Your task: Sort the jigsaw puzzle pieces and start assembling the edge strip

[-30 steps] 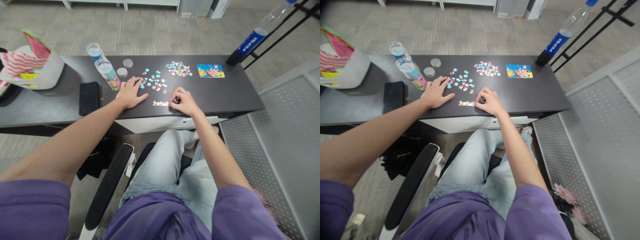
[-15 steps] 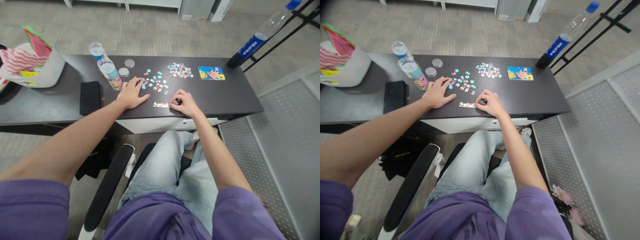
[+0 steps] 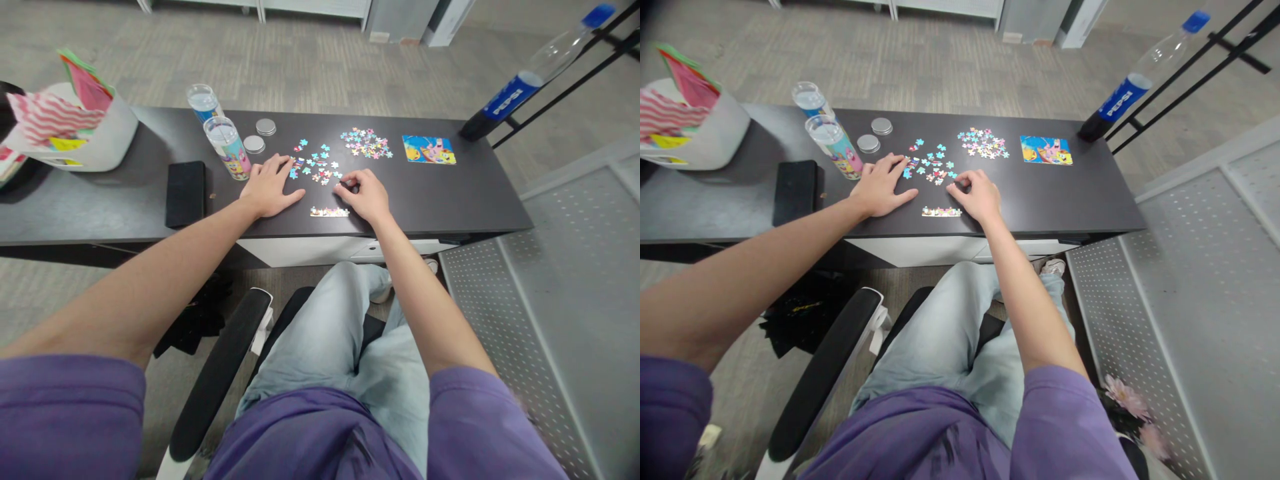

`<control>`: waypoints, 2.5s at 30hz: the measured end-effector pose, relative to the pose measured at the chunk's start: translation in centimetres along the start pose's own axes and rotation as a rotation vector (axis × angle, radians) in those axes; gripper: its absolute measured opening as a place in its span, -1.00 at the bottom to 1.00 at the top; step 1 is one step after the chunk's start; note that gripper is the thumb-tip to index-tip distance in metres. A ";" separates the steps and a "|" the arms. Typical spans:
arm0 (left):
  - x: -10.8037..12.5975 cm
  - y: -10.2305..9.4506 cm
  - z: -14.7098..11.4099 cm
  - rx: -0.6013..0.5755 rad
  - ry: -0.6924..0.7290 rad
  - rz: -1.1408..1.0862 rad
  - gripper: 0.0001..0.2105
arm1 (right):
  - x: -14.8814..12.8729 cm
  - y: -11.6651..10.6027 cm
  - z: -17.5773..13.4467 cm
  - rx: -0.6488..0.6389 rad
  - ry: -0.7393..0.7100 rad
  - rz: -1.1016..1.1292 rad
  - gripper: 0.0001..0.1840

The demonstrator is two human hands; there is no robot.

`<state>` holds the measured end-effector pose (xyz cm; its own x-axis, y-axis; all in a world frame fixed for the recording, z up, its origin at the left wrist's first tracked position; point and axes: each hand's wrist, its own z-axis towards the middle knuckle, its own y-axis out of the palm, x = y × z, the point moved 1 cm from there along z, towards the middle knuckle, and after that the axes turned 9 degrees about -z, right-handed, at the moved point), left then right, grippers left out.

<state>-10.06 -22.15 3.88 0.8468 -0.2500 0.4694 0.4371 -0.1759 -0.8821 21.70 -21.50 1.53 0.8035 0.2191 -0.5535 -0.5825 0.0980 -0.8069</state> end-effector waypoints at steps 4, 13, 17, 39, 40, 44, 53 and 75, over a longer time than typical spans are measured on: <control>-0.2 0.1 0.1 0.016 0.013 -0.027 0.03 | 0.0 0.1 0.4 -0.055 -0.037 -0.026 -0.87; 0.4 0.0 -0.1 0.015 0.012 0.007 0.02 | 0.0 -0.3 -0.3 -0.032 -0.008 -0.048 -0.82; 0.2 0.1 0.0 0.016 0.014 0.011 0.03 | 0.0 -0.4 -0.2 -0.031 -0.019 0.012 -0.84; 0.5 -0.2 -0.2 -0.010 0.002 0.039 0.04 | 1.8 -4.2 -4.3 -0.245 -0.026 0.331 -0.45; 0.4 -0.2 -0.2 -0.009 0.003 0.040 0.04 | 1.8 -4.0 -4.2 -0.244 -0.027 0.329 -0.45; 0.1 -0.1 -0.1 -0.001 0.002 0.034 0.04 | 2.1 -3.5 -3.9 -0.232 -0.035 0.320 -0.51; 0.1 -0.2 0.0 0.000 0.001 0.000 0.07 | 2.2 -3.5 -3.5 -0.227 -0.014 0.446 -0.39; 0.5 -0.5 -0.2 -0.002 0.001 -0.011 0.04 | 1.2 -3.0 -3.5 -0.156 0.006 0.288 -0.86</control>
<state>-9.93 -22.41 4.55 0.8416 -0.2493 0.4791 0.4457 -0.1802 -0.8768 24.82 -24.96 2.53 0.6097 0.2107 -0.7641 -0.7603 -0.1170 -0.6389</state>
